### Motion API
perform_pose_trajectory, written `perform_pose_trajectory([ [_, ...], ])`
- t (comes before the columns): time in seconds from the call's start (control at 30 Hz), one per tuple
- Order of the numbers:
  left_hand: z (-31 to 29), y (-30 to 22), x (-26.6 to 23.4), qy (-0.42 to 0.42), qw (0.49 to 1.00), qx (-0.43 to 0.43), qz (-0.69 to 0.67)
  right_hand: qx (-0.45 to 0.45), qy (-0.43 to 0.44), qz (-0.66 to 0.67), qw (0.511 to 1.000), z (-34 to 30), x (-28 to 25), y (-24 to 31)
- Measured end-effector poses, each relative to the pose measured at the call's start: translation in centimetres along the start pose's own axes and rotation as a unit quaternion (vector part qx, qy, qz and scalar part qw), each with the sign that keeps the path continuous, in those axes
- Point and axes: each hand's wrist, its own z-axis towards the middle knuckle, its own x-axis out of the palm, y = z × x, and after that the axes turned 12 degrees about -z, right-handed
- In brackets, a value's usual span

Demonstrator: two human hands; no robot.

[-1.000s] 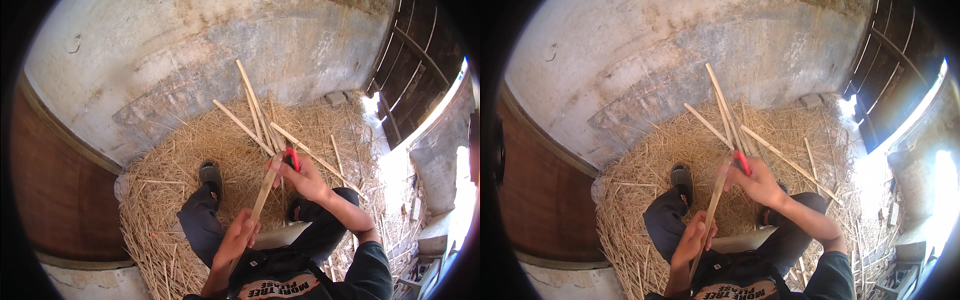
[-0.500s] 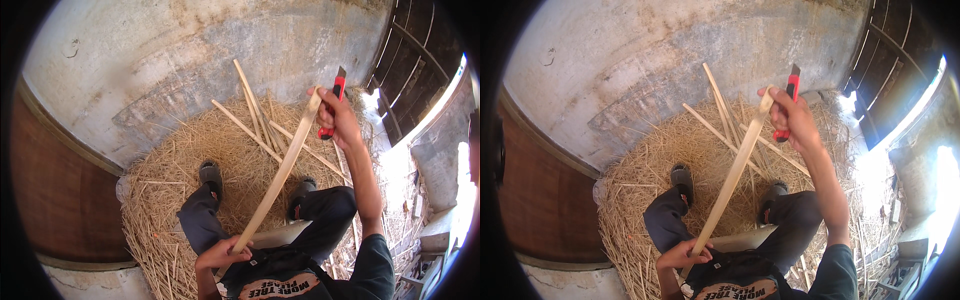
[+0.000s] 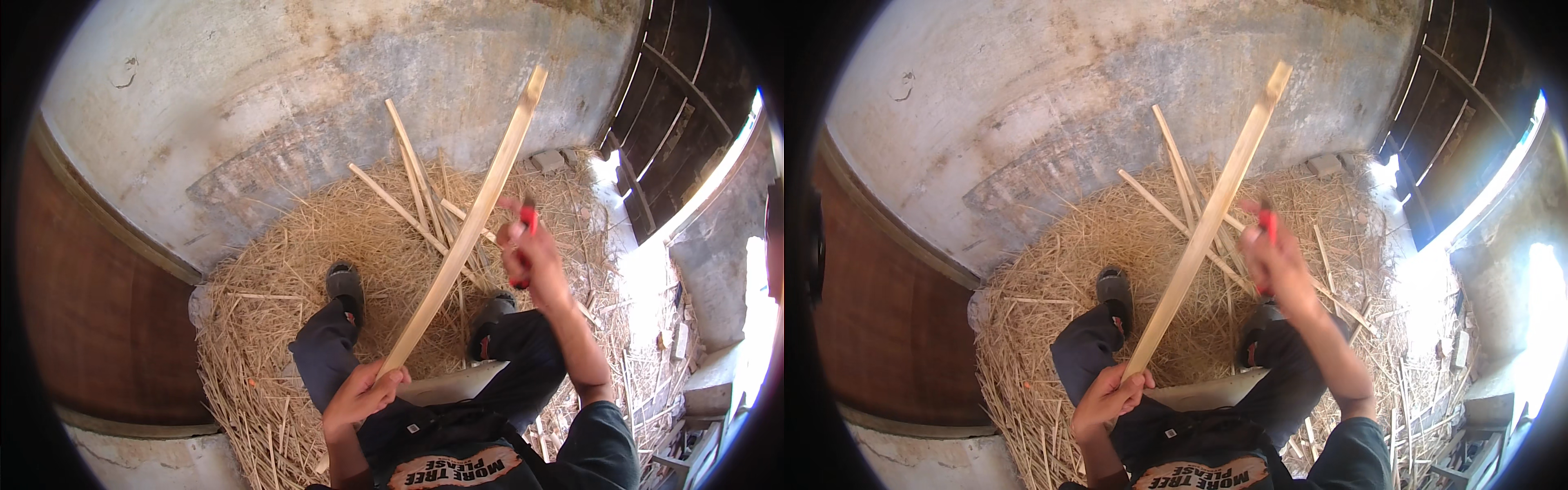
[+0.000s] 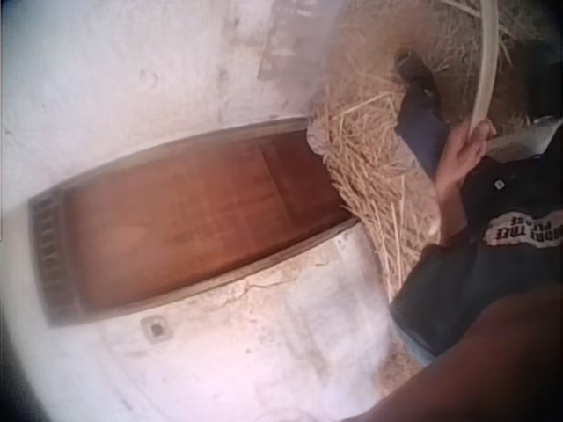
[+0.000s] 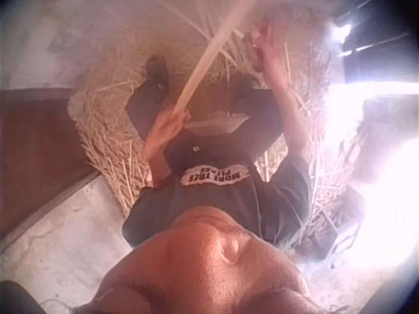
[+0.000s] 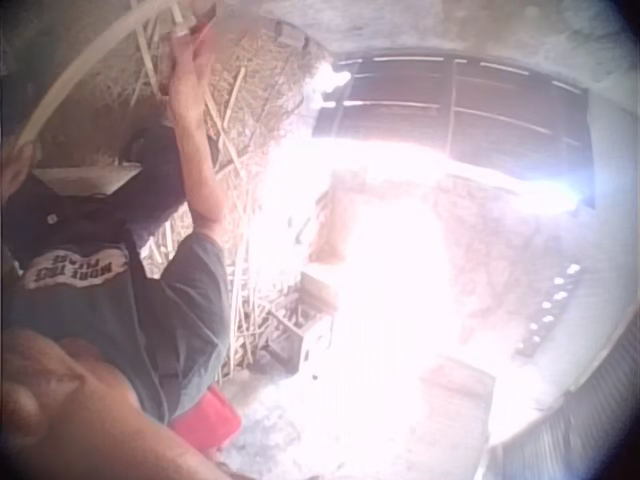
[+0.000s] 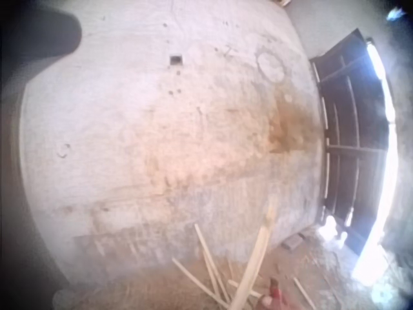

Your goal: The person sits on a hay-covered floor and uses a red utility knife to shave thin strips off a long wooden stick. They hold the stick with their left hand and scrape the blade along its length with their right hand, creating wood shavings that fall onto the hay.

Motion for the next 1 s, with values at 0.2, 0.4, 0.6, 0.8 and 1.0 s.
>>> perform_pose_trajectory([
  [0.2, 2.4, -2.6, 2.4, 0.03, 1.0, -0.002, 0.002, -0.029, 0.131, -0.028, 0.991, -2.4, 3.0, -2.4],
  [0.4, 3.3, -3.5, 3.6, 0.006, 0.999, 0.001, 0.046, -0.041, 0.071, -0.021, 0.996, -2.2, 3.4, -1.1],
  [0.6, 2.7, -2.3, 4.4, -0.055, 0.998, 0.04, -0.002, -0.011, 0.026, -0.007, 1.0, -1.7, 2.0, -1.7],
  [0.8, 0.9, -0.2, 2.5, -0.071, 0.969, 0.094, 0.217, -0.03, -0.062, 0.015, 0.998, 0.4, -0.7, 0.6],
  [1.0, 0.9, -0.5, 3.9, -0.186, 0.964, 0.114, 0.153, -0.055, -0.037, 0.026, 0.997, 0.8, -1.5, 0.9],
])
